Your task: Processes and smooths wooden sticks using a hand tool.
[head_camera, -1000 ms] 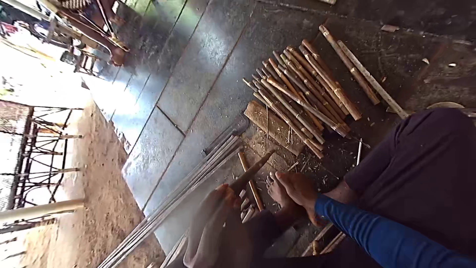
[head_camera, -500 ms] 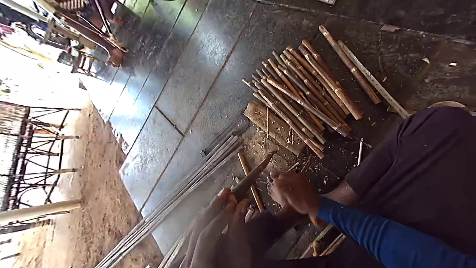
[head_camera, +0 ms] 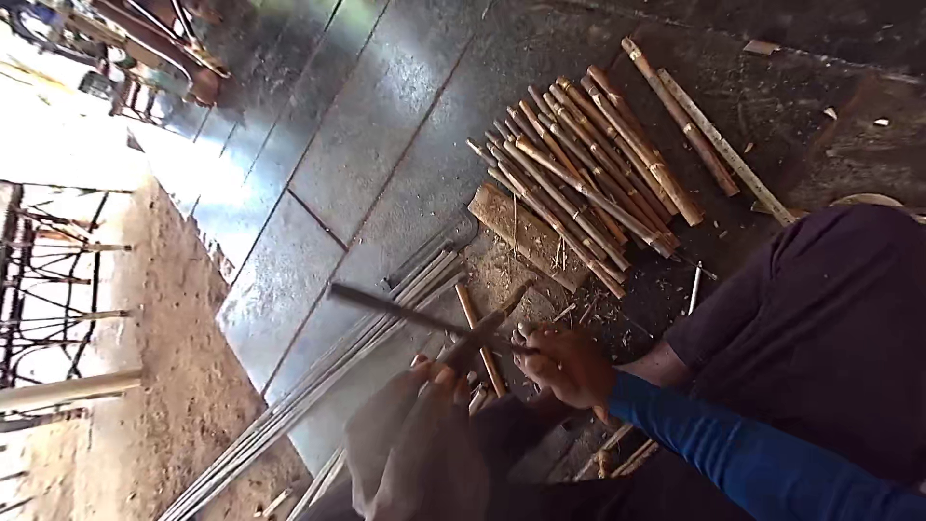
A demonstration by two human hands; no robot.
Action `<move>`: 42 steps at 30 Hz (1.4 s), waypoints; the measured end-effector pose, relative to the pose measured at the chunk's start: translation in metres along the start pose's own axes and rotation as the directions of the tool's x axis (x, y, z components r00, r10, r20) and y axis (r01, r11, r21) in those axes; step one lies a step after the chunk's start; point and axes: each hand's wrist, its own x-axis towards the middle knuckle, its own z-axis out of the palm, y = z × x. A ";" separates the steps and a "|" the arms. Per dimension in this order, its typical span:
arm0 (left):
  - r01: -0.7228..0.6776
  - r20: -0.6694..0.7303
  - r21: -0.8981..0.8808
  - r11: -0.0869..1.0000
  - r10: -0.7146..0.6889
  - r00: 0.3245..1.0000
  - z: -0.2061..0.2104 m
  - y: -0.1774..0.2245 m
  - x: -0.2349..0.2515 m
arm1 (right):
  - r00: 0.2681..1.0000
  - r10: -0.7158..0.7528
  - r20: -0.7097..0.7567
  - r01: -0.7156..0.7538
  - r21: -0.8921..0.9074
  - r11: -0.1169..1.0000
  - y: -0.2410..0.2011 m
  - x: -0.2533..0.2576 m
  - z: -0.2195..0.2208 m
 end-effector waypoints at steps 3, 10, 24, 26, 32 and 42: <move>-0.022 -0.023 0.032 0.999 0.023 0.999 0.001 -0.002 0.003 | 0.973 0.224 0.048 -0.224 -0.002 0.975 0.008 0.001 0.001; 0.094 -0.053 0.036 0.995 -0.092 0.994 -0.001 -0.003 0.007 | 0.885 0.451 0.116 -0.444 -0.085 0.892 0.027 0.004 0.010; 0.135 -0.129 0.036 0.990 -0.129 0.983 0.001 -0.008 0.010 | 0.888 0.437 0.146 -0.417 -0.148 0.897 0.019 0.009 0.006; 0.182 -0.095 -0.028 0.983 -0.184 0.978 0.005 -0.004 0.002 | 0.900 0.404 0.162 -0.371 -0.201 0.907 0.017 0.001 0.010; 0.129 -0.131 -0.103 0.986 -0.142 0.981 0.008 -0.001 0.012 | 0.884 0.462 0.073 -0.456 -0.084 0.886 0.018 0.012 0.002; -0.016 -0.172 -0.005 1.000 0.015 0.985 0.033 0.015 0.021 | 0.985 0.069 -0.161 -0.081 -0.069 0.994 -0.006 -0.016 -0.043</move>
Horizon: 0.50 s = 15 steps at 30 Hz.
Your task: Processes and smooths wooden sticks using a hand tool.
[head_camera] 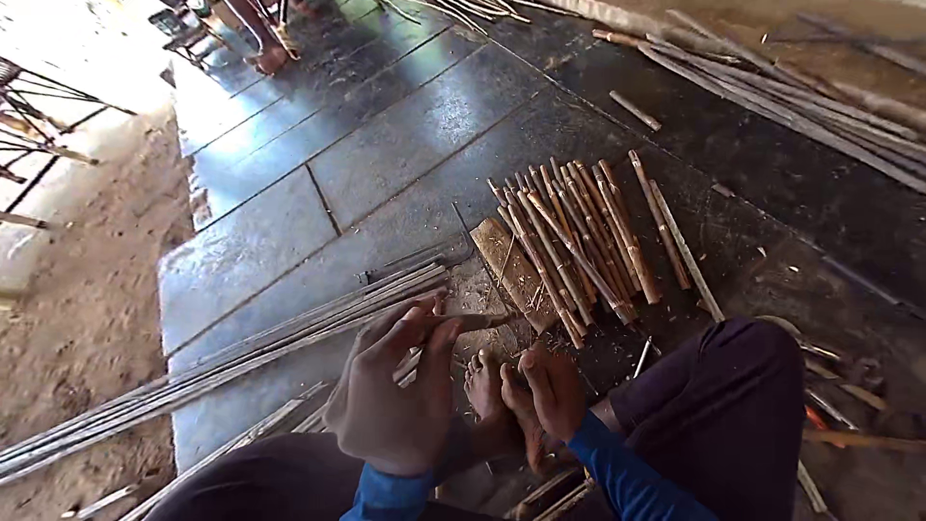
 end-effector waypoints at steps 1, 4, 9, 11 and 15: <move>0.021 0.029 -0.001 1.000 -0.021 0.999 0.002 -0.001 -0.004 | 0.998 0.051 0.044 -0.047 -0.084 0.995 0.005 -0.001 0.007; 0.060 0.056 -0.062 0.996 -0.056 0.997 0.014 -0.005 -0.013 | 0.838 0.469 0.278 -0.408 -0.252 0.878 0.024 0.015 0.021; 0.066 0.030 -0.072 0.995 -0.064 0.998 0.010 -0.013 -0.016 | 0.967 0.191 0.169 -0.166 -0.152 0.974 0.014 0.005 0.037; 0.089 0.019 -0.124 0.988 -0.087 0.996 0.011 -0.014 -0.015 | 0.891 0.376 0.254 -0.350 -0.143 0.926 0.023 0.005 0.034; 0.162 0.044 -0.132 0.978 -0.158 0.986 0.012 -0.020 -0.011 | 0.933 0.286 0.218 -0.248 -0.185 0.951 0.022 0.010 0.044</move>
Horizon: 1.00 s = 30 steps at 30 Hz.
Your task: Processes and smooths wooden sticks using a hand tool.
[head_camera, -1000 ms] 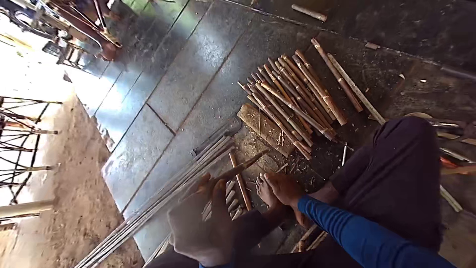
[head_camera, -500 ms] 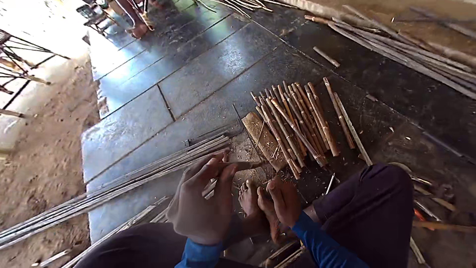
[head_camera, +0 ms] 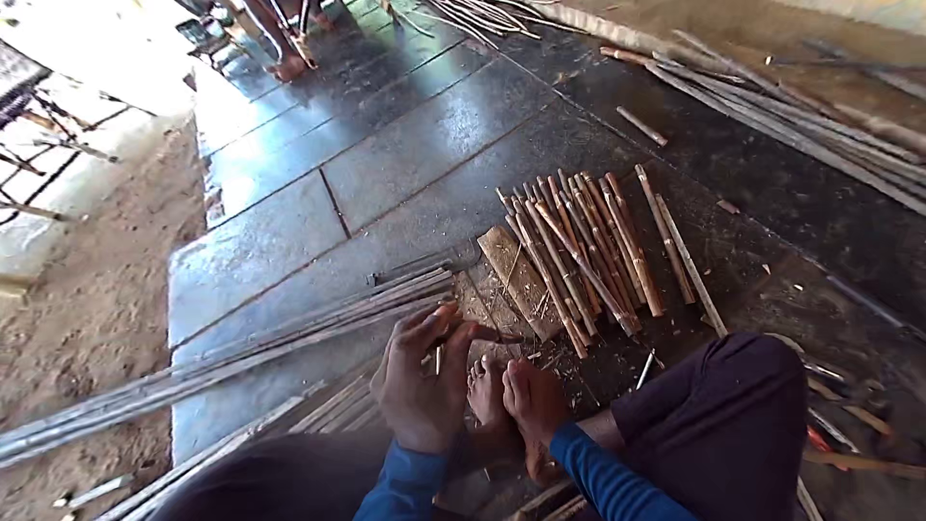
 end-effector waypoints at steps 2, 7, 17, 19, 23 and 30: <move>0.065 0.039 0.018 0.998 -0.066 0.997 -0.002 0.002 0.000 | 0.963 0.242 0.116 -0.256 0.127 0.958 0.017 0.000 0.009; -0.132 -0.071 0.013 0.991 0.132 0.989 0.002 0.032 0.015 | 0.971 0.198 -0.137 -0.090 0.557 0.826 0.006 0.027 -0.017; -0.004 0.687 0.128 0.992 -0.086 0.722 0.176 -0.028 -0.085 | 0.668 0.123 -0.734 0.442 0.525 0.728 0.003 -0.019 -0.150; -0.002 0.713 0.189 0.982 -0.136 0.688 0.175 -0.039 -0.095 | 0.612 0.163 -0.774 0.475 0.525 0.707 0.011 -0.023 -0.151; 0.324 0.538 0.501 0.803 -0.582 0.610 0.133 -0.112 -0.090 | 0.443 -0.104 -0.890 0.793 0.336 0.508 0.005 -0.012 -0.168; 0.731 -0.082 0.681 -0.042 -0.996 0.020 0.038 -0.112 -0.066 | 0.618 0.244 -0.748 0.610 0.651 0.452 -0.198 -0.055 -0.163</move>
